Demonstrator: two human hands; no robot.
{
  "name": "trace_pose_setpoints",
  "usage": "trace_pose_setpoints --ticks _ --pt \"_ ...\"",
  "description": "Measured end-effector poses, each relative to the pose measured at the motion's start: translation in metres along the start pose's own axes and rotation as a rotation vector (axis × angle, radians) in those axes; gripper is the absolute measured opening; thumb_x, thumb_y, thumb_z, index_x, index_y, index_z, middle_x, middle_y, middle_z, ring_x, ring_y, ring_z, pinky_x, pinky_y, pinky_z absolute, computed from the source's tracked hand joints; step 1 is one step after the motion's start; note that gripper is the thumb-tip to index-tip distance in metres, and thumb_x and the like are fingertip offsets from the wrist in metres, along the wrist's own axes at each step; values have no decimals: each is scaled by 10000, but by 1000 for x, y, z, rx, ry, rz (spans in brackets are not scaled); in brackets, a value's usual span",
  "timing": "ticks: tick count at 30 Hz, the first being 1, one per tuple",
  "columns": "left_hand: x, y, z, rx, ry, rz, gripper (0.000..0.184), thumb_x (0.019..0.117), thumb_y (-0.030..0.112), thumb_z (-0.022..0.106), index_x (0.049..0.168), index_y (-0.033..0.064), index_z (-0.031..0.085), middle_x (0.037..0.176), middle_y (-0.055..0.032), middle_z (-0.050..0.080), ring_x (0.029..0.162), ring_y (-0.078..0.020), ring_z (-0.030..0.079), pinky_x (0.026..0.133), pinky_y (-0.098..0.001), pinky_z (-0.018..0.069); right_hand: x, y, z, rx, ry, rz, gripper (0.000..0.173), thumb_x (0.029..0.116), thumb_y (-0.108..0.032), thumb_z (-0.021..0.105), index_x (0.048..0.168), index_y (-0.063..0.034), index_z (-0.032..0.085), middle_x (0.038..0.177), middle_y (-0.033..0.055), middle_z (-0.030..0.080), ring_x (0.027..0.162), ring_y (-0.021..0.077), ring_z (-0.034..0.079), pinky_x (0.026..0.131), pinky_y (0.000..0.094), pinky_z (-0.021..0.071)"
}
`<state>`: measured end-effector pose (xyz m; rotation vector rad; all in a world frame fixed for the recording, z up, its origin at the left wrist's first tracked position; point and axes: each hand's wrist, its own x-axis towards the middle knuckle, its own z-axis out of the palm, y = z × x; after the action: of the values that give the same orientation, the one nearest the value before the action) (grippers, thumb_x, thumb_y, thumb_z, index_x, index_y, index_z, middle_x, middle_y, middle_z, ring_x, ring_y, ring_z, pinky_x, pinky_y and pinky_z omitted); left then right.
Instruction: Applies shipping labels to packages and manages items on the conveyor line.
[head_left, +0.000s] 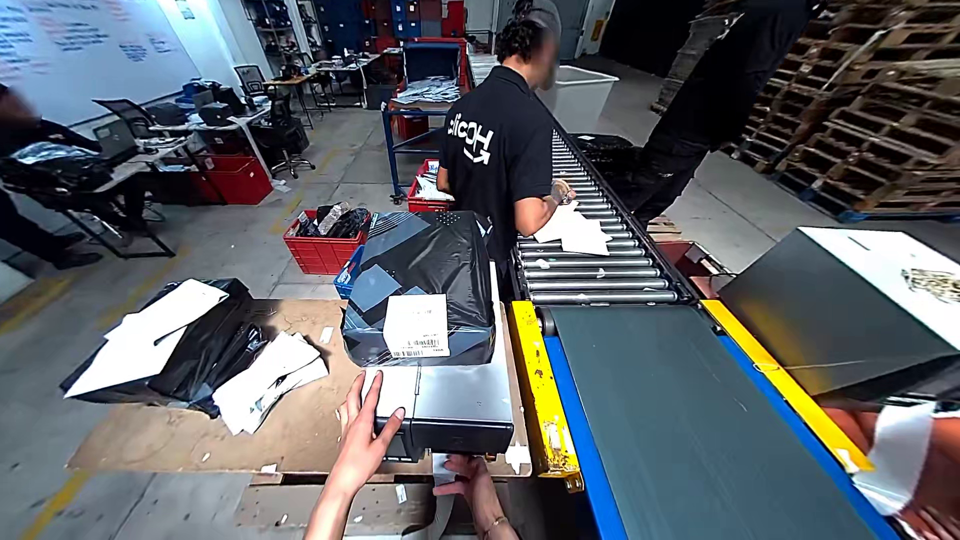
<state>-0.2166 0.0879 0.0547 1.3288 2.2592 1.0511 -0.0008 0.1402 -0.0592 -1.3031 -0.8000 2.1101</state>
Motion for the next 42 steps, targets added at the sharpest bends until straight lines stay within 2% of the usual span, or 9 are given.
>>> trace_pose_setpoints --ticks 3,5,9,15,18,21,24,29,42 --pt "0 -2 0 6 -8 -17 796 923 574 562 1591 175 393 1695 -151 182 1490 -425 273 1171 -613 280 -4 -2 3 -34 5 14 417 1096 -82 204 1326 83 510 1249 239 622 999 310 701 767 491 612" --pt "-1 -4 -2 12 -15 -27 796 926 582 563 1593 184 389 1697 -141 179 1490 -419 276 1168 -613 289 -5 -2 4 -57 -7 19 365 1065 -23 254 1311 77 505 1183 223 668 895 296 728 698 471 626" --pt "-1 -5 -1 9 -16 -33 791 927 576 568 1592 185 392 1699 -133 175 1496 -411 266 1170 -614 282 -7 -7 5 -111 -18 75 316 1083 -27 333 1344 49 496 1090 209 740 787 301 762 675 417 642" --pt "-1 -4 -1 9 -24 -20 793 940 559 569 1601 169 368 1700 -160 162 1537 -406 204 1202 -640 212 0 1 1 -170 25 56 276 1062 -40 473 1310 36 565 1136 195 673 905 266 720 794 407 618" --pt "-1 -3 0 5 -22 -28 786 932 556 576 1595 181 381 1702 -146 157 1507 -415 248 1168 -625 278 1 3 -2 -195 32 15 283 1016 2 536 1291 52 582 1090 194 646 827 243 682 746 395 607" --pt "-1 -3 0 -1 -24 -37 778 933 552 584 1592 187 388 1704 -134 155 1500 -413 257 1162 -622 290 2 3 -3 -230 33 6 286 996 -15 589 1276 39 606 1045 169 674 719 202 655 647 357 581" --pt "-1 -5 0 3 -27 -32 787 932 562 578 1596 187 382 1703 -139 156 1503 -409 257 1161 -619 295 2 4 -3 -204 37 -8 271 993 -20 599 1256 43 619 978 143 689 625 170 616 558 319 543" --pt "1 -5 -1 10 -34 -20 785 936 560 572 1596 183 380 1703 -144 154 1512 -395 249 1181 -614 258 0 1 -4 -165 27 1 267 1008 4 566 1268 55 602 1014 175 699 699 228 695 646 371 619" --pt "1 -3 1 -10 -23 -7 793 929 570 559 1593 173 385 1700 -154 159 1492 -412 273 1169 -606 283 0 -4 -1 -159 59 12 256 1010 -11 598 1255 61 622 992 169 722 753 210 709 694 345 607"
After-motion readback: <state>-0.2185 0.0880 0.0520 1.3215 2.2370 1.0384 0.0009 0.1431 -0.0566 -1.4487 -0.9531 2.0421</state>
